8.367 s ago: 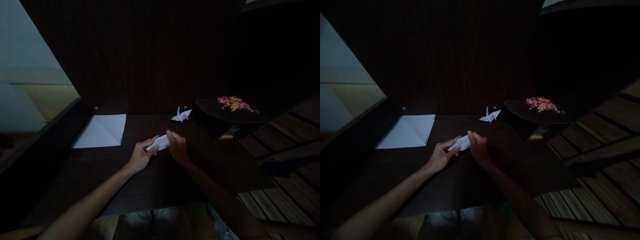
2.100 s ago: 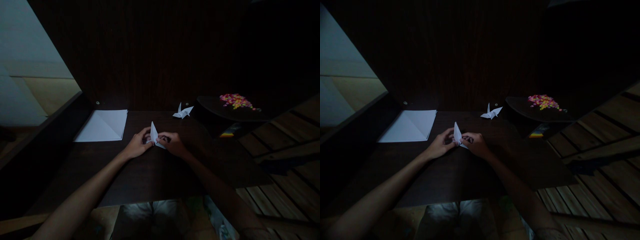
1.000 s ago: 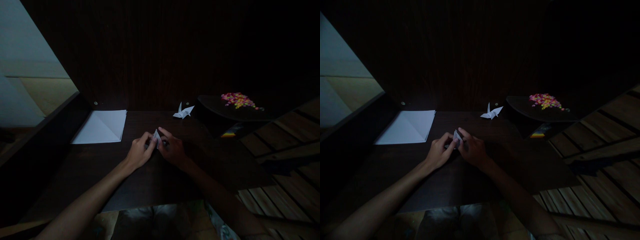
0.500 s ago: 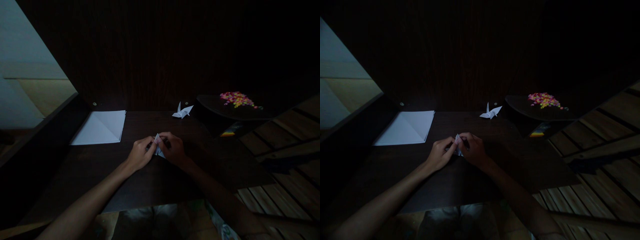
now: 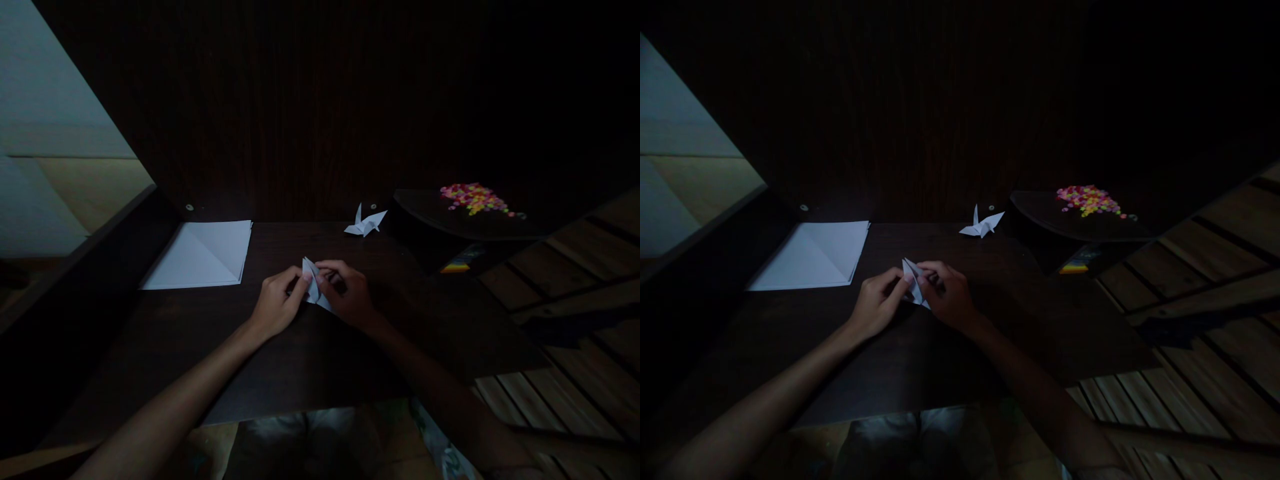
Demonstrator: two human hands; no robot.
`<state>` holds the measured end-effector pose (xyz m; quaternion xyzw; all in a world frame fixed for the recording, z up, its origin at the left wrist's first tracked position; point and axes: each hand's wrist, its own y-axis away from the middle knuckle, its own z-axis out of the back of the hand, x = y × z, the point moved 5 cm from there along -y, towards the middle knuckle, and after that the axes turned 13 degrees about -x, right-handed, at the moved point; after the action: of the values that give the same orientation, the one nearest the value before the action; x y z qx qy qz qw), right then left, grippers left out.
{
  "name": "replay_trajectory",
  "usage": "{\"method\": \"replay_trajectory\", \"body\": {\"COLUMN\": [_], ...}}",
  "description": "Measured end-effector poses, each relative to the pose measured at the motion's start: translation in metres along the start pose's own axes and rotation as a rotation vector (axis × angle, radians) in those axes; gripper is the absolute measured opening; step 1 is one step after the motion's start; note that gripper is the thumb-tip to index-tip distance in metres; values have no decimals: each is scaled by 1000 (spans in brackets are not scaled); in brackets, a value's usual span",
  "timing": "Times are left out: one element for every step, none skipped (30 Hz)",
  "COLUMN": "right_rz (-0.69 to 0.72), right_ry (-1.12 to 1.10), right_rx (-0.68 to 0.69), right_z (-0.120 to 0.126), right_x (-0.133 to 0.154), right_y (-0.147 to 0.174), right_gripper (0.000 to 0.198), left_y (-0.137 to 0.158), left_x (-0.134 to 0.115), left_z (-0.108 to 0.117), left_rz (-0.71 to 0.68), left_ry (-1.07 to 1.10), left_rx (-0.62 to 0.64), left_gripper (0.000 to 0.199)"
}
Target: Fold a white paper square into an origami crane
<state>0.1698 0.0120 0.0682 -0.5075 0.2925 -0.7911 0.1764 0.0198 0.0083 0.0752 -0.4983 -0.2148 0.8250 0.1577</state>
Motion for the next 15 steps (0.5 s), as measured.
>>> {"method": "replay_trajectory", "body": {"right_rz": [9,18,24,27,27,23,18,11,6,3,2,2,2,0,-4], "right_ry": [-5,-9,-10,-9,-9,-10,-12,-14,-16,-17,-17,-14,-9,-3,1], "right_rx": [0,0,-2,-6,-9,-11,-11,-11,-12,-11,-12,-14,-16,-17,-17], "right_z": [0,0,0,0,0,0,0,1,1,1,1,1,2,2,3], "right_x": [1,2,2,3,3,3,2,2,1,1,1,1,1,1,1], "right_y": [-1,-2,-4,-5,-5,-6,-6,-6,-7,-7,-7,-7,-8,-8,-9], "right_gripper": [22,22,22,23,23,24,25,26,27,28,29,29,29,27,24], "left_y": [0,-1,-1,-1,-1,-1,-1,-1,-1,-1,-1,-1,-1,-1,-1], "left_x": [0,1,2,2,3,4,4,4,4,4,3,3,3,2,2], "left_z": [1,1,1,1,1,1,1,1,1,1,1,0,0,0,0], "left_rz": [10,18,26,33,40,44,44,42,39,34,28,22,17,13,11], "left_ry": [17,34,52,70,86,100,110,113,113,111,109,107,106,104,100], "left_rx": [2,5,11,17,22,26,27,29,30,28,23,15,5,-2,-4], "left_gripper": [26,26,26,26,26,27,28,28,27,27,25,24,23,22,22]}}
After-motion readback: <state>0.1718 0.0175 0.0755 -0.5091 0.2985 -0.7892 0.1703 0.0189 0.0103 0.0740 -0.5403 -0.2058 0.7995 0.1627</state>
